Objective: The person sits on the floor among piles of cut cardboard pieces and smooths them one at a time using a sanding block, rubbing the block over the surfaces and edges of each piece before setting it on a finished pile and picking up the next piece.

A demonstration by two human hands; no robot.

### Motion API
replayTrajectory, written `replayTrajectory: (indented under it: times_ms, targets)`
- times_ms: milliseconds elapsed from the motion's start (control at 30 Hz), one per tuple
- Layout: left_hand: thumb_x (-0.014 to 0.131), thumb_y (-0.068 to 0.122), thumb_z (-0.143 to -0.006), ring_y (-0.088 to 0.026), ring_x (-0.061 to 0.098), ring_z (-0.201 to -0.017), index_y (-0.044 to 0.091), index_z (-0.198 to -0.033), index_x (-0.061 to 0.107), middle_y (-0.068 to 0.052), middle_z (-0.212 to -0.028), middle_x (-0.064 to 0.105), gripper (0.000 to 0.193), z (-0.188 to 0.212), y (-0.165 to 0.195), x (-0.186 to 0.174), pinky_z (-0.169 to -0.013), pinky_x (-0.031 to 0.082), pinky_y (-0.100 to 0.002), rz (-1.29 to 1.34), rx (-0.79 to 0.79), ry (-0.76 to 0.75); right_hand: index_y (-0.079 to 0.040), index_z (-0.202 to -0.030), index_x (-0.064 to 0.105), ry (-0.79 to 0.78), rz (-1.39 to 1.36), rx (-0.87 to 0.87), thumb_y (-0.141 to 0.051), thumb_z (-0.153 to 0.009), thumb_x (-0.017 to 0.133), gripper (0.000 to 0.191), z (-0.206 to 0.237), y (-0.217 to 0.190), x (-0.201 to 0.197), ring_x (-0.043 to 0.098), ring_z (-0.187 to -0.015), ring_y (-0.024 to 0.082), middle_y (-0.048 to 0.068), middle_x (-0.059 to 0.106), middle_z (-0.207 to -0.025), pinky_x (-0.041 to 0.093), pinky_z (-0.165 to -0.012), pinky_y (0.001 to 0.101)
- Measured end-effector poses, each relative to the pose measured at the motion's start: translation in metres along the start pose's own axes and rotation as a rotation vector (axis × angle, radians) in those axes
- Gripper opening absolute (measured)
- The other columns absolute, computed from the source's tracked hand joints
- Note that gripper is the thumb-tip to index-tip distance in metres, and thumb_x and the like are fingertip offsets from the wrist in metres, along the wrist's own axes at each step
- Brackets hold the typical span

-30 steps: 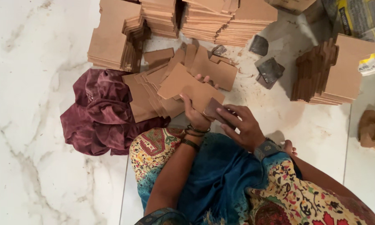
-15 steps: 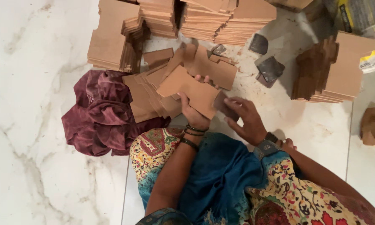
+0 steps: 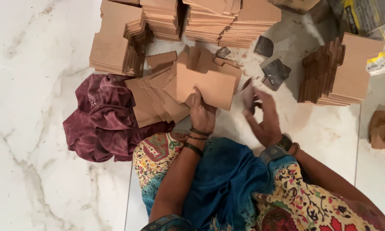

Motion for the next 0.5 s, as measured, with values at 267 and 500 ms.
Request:
replayTrajectory:
  times_ms: [267,500]
  targets:
    - [0.047,0.045,-0.111,-0.016,0.065,-0.098,-0.003,-0.134,0.060,-0.009,-0.112,0.069,0.055,0.000,-0.023,-0.002,-0.085,0.055,-0.030,-0.588,-0.116,-0.035,-0.002,-0.146,0.053,-0.144,-0.006,-0.146,-0.009,-0.095,0.066,0.053,-0.004,-0.043,0.003,0.058,-0.131,0.039,0.023,0.058,-0.144,0.050,-0.108,0.0447]
    - [0.046,0.048,-0.115,-0.015,0.058,-0.079,-0.002,-0.141,0.064,-0.008,-0.090,0.059,0.059,0.001,-0.024,-0.001,-0.067,0.049,-0.026,-0.601,-0.152,-0.132,-0.007,-0.138,0.062,-0.233,0.097,-0.366,-0.012,-0.083,0.074,0.056,-0.008,-0.068,0.001,0.060,-0.120,0.037,0.018,0.061,-0.135,0.049,-0.103,0.0454]
Point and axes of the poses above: each hand's wrist, its own z-axis away from the middle knuckle, its own x-axis out of the palm, y = z × x, the point moved 6 cm from there along -z, towards the middle knuckle
